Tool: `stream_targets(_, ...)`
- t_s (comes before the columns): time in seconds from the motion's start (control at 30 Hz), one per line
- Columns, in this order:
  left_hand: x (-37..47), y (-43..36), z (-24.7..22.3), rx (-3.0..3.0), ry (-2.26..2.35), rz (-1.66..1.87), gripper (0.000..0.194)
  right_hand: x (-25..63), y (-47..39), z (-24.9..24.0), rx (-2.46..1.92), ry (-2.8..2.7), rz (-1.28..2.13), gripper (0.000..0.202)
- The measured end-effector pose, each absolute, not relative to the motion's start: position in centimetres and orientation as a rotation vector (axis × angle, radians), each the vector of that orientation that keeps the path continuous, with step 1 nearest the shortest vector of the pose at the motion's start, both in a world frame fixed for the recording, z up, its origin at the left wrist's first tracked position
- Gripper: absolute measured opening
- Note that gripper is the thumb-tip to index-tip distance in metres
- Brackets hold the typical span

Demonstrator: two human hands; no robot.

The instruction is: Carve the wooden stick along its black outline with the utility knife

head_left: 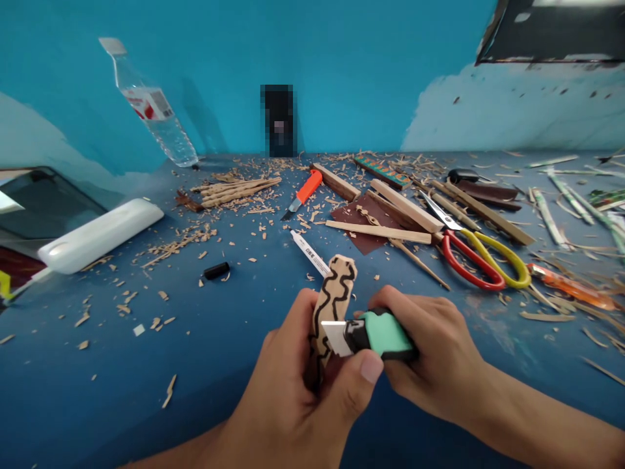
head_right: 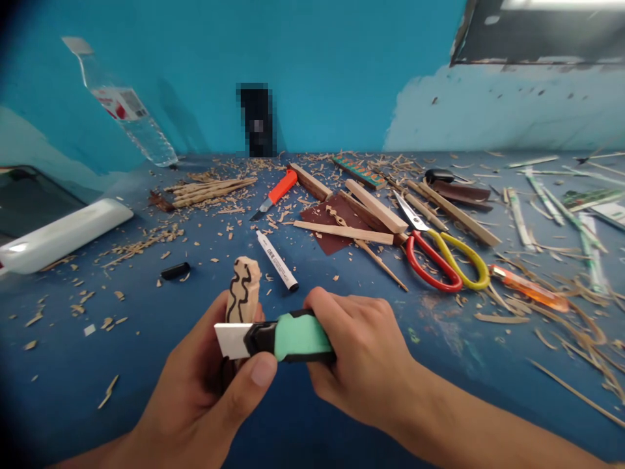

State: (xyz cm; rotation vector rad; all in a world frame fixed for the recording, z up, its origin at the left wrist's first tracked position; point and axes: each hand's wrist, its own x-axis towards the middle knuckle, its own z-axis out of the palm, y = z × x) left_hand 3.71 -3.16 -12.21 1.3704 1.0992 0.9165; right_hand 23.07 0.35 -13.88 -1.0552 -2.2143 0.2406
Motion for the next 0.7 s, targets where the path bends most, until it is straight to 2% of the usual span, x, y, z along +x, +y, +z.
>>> stream_targets(0.2, 4.18, -3.47, -12.15, 1.341, 1.231, 0.984, 0.038, 23.16, 0.45, -13.72, -1.049, -2.223, 0.257, 0.021)
stream_targets(0.37, 3.72, -3.66, -12.39, 1.371, 1.164, 0.920, 0.029, 23.30, 0.30, -13.96, -1.054, -2.217, 0.264, 0.020)
stream_targets(0.7, 3.93, -3.29, -11.68, 1.350, 1.156, 0.924, 0.029, 23.42, 0.14, -14.14, -1.034, -2.219, 0.319, 0.022)
